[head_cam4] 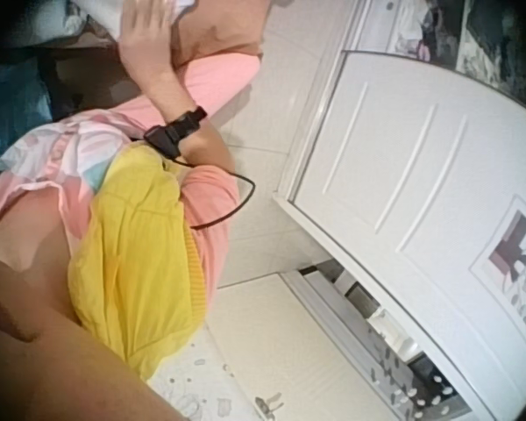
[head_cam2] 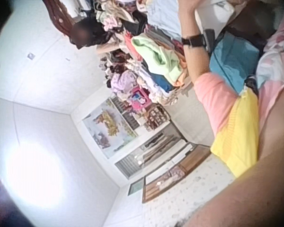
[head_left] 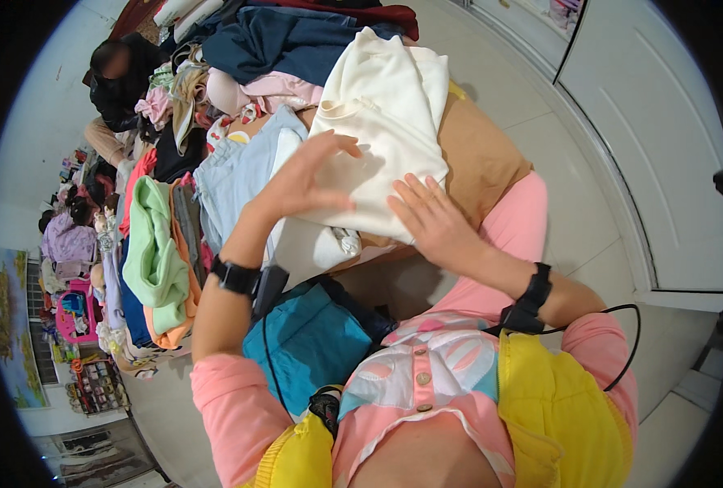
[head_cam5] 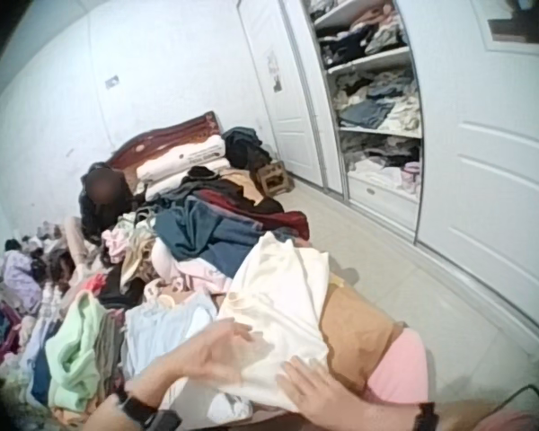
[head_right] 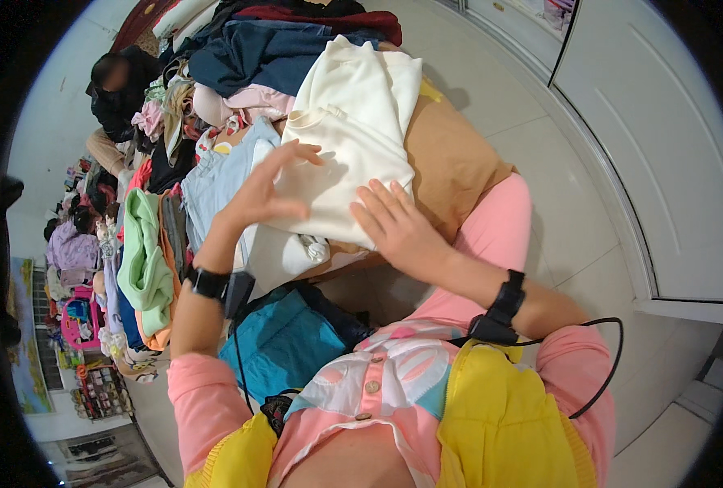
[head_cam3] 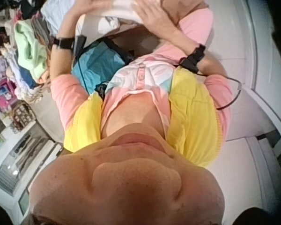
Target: The person folds a light green hoodie, then a peach hoodie with a cartoon graphic, and finally a white sweatshirt with a cat graphic. Each item is smoothed, folded into a compact rectangle, and placed on a growing stack on the bed.
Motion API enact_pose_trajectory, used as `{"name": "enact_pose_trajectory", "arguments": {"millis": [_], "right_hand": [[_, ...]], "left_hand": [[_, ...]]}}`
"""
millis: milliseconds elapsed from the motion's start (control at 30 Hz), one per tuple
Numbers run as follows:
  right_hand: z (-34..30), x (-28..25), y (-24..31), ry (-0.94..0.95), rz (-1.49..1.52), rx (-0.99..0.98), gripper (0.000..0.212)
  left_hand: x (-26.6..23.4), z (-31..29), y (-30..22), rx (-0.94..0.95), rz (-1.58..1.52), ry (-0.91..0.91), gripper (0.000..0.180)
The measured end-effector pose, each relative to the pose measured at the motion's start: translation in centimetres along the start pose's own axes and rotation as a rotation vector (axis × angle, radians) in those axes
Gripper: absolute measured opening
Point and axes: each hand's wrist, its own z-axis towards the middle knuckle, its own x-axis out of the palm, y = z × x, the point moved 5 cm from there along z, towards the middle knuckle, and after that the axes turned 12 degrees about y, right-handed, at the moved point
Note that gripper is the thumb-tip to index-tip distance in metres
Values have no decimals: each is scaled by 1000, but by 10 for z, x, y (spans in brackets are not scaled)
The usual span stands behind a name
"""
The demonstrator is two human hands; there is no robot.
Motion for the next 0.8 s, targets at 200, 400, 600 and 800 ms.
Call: {"name": "enact_pose_trajectory", "arguments": {"millis": [200,400,600,800], "right_hand": [[1,-57,-49,299,790,52,51],[-15,-104,-81,555,1210,164,48],[31,-61,-174,86,1414,698,51],[9,-31,-193,-26,1275,894,68]], "left_hand": [[2,-32,-28,-77,143,244,44],[-38,-40,-42,-41,-450,163,22],[-5,23,26,-565,-1143,-343,45],[34,17,34,-599,-1145,-271,54]]}}
